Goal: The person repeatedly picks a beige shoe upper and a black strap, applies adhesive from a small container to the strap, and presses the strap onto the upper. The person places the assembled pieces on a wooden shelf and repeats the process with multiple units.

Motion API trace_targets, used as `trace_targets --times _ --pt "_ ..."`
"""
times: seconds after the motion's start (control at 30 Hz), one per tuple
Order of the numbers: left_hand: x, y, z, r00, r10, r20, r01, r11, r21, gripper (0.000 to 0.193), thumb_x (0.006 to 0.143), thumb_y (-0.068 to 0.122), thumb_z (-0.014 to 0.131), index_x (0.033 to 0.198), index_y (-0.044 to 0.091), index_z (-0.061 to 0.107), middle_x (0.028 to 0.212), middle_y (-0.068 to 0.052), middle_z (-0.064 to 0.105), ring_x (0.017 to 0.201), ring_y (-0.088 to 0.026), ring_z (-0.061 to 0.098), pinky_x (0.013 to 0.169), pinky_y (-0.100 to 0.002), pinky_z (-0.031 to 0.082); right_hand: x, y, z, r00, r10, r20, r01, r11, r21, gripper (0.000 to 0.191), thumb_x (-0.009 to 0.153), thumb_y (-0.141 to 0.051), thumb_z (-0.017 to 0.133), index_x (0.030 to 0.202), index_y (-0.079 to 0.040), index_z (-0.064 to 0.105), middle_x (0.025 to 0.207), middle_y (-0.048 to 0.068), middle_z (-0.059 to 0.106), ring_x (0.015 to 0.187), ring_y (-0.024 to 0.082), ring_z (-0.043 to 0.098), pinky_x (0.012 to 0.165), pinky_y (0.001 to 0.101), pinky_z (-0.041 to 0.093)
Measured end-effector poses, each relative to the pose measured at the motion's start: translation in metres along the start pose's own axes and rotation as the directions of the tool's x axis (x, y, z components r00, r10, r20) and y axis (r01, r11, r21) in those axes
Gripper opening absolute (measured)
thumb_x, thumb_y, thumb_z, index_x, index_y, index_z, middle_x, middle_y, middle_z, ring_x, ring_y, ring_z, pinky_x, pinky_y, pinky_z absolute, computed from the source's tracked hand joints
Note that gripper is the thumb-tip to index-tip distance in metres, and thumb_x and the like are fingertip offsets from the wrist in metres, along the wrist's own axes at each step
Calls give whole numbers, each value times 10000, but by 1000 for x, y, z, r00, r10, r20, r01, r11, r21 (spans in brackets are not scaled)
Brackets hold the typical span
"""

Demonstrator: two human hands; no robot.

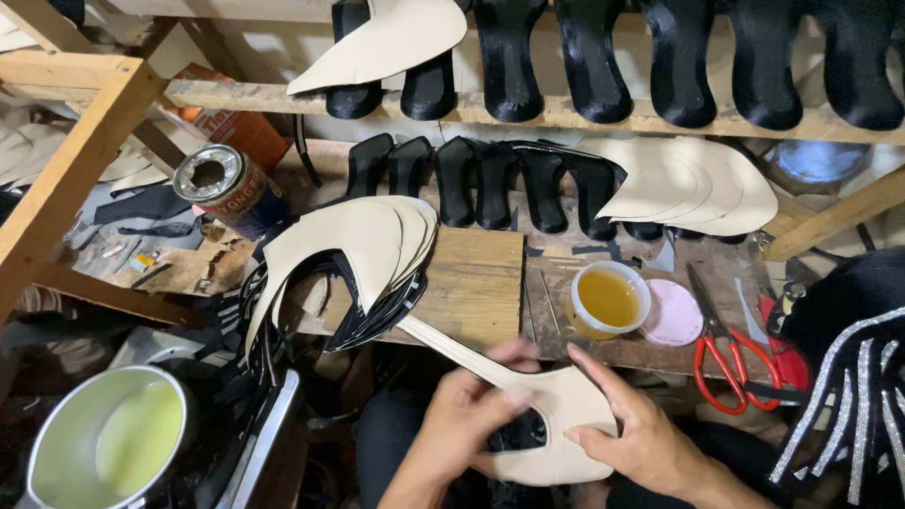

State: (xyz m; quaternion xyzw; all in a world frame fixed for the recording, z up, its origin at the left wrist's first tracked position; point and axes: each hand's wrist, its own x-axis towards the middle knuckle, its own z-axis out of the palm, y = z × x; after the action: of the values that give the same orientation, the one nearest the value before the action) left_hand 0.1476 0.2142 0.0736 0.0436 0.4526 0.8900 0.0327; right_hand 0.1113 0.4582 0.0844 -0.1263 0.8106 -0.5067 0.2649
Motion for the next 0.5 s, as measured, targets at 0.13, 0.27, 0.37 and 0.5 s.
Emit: trace_targets --times 0.13,0.27,0.37,0.5 --pt "-1 -23 -6 975 -161 -153 176 981 88 233 964 123 699 1119 -44 750 939 -63 759 798 -117 667 750 -273 562 9 -15 5 999 -22 36 14 978 207 1007 754 11 759 1619 -113 259 1303 146 667 1145 166 639 985 301 487" --pt "5 -14 -19 902 -83 -423 67 996 -53 215 953 112 681 1059 -61 754 911 -100 770 738 -149 682 694 -293 567 15 -23 4 997 -65 33 47 917 395 1010 729 59 751 1580 -55 219 1400 140 601 1249 178 597 1032 314 457" --pt "8 2 -21 892 -5 -451 -1 1000 -13 231 959 120 660 1078 -59 747 939 -105 770 767 -154 705 709 -310 599 25 -33 6 998 -40 -46 56 899 434 983 770 42 734 1608 -57 229 1288 244 688 1114 239 685 965 367 536" --pt "10 28 -20 912 93 -400 -55 993 106 261 955 126 643 1134 -50 711 1022 -132 766 882 -189 721 823 -335 591 50 -58 -6 980 -144 -139 179 941 286 936 792 25 713 1592 -45 234 1316 228 672 1120 224 692 950 351 571"
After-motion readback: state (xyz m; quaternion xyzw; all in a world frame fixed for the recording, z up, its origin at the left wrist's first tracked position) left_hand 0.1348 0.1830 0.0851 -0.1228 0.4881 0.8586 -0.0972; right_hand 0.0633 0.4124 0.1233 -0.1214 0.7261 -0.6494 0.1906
